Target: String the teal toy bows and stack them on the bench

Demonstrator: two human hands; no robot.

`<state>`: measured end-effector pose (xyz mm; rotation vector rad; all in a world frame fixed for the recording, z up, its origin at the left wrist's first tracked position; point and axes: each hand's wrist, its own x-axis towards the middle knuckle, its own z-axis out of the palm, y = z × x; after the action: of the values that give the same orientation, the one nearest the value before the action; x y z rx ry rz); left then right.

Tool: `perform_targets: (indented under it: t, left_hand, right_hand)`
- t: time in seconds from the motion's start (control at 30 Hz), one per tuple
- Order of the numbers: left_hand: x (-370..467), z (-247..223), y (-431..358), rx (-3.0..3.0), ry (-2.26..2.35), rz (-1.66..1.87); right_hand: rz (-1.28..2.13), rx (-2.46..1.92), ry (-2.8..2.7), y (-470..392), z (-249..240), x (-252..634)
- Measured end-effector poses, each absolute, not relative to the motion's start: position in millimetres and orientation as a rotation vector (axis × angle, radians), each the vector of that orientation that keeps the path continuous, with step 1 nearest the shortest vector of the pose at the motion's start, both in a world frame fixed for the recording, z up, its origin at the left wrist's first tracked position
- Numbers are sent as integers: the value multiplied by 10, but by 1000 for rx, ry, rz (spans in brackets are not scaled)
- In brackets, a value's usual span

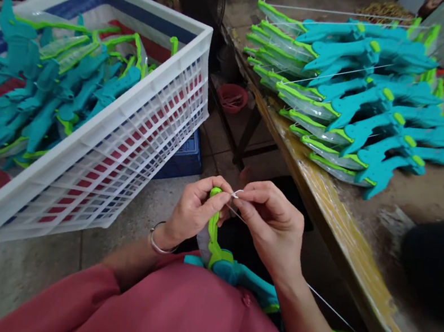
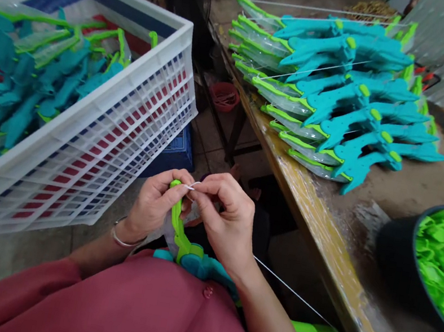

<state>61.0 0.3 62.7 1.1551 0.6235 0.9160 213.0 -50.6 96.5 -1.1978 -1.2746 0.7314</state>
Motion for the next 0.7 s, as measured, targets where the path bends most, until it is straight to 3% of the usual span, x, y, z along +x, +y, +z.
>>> perform_targets:
  t: [0.7]
  left_hand:
    - [684, 686, -5, 1386, 738, 959]
  right_hand:
    - [883, -1323, -1043, -544, 920, 2066]
